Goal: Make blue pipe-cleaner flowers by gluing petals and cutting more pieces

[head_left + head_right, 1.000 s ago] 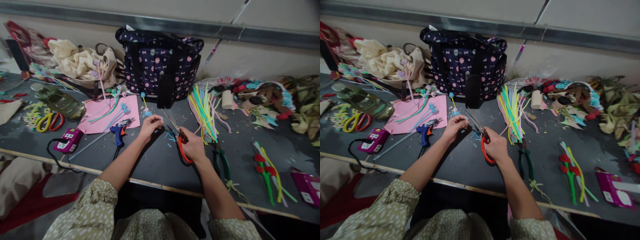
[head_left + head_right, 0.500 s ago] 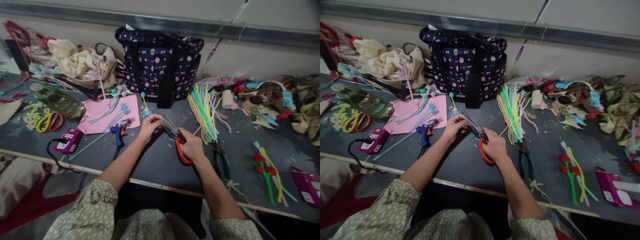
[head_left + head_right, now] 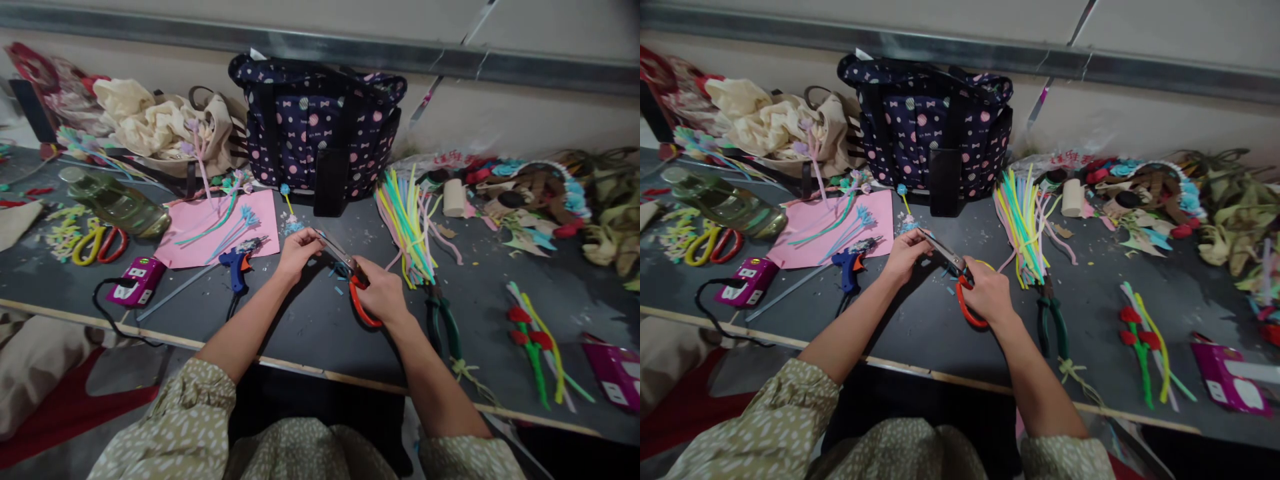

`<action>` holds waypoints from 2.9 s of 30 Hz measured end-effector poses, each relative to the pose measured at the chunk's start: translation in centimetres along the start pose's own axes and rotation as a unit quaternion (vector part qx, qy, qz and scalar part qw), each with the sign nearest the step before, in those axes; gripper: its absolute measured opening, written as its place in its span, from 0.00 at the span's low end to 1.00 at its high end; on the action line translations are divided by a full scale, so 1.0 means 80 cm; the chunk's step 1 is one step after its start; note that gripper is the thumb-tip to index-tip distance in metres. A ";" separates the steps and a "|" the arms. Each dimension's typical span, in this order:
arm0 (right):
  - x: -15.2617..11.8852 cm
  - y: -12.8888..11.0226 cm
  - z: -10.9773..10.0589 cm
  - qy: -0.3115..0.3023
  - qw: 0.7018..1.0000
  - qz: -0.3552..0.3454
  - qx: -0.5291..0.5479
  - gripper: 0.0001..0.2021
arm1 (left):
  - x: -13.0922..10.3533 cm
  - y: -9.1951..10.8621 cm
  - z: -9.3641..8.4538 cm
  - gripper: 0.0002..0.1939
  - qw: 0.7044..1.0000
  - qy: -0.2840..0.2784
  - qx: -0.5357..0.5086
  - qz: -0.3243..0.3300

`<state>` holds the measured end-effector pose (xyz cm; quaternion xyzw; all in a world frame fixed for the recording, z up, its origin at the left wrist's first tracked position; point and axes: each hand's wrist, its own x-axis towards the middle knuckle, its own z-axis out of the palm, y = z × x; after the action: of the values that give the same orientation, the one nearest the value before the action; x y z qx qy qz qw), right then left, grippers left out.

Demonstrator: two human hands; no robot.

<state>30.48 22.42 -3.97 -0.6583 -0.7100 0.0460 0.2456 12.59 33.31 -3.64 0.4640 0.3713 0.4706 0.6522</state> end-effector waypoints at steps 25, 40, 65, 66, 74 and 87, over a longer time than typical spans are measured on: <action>0.001 0.000 -0.001 -0.004 1.000 0.008 0.001 0.22 | -0.002 0.005 0.002 0.06 1.000 -0.004 0.012 0.001; 0.001 0.000 0.001 -0.008 1.000 0.002 -0.009 0.22 | -0.003 0.006 0.002 0.05 1.000 -0.018 0.005 -0.005; 0.002 -0.002 -0.002 -0.016 1.000 0.002 -0.002 0.18 | -0.003 0.001 0.002 0.07 0.999 -0.027 -0.022 -0.027; 0.002 -0.002 -0.002 -0.018 1.000 0.003 0.001 0.18 | -0.003 0.001 0.002 0.07 0.999 -0.027 -0.024 -0.028; 0.002 -0.003 -0.002 -0.030 0.999 0.010 0.020 0.15 | -0.003 0.003 0.003 0.08 0.999 -0.031 -0.027 -0.029; 0.001 0.001 0.005 -0.048 0.999 0.017 0.016 0.11 | -0.001 -0.002 0.000 0.12 0.998 -0.016 -0.015 -0.051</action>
<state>30.41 22.64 -4.34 -0.6630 -0.7092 0.0934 0.2209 12.60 33.25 -3.78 0.4422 0.3765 0.4351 0.6880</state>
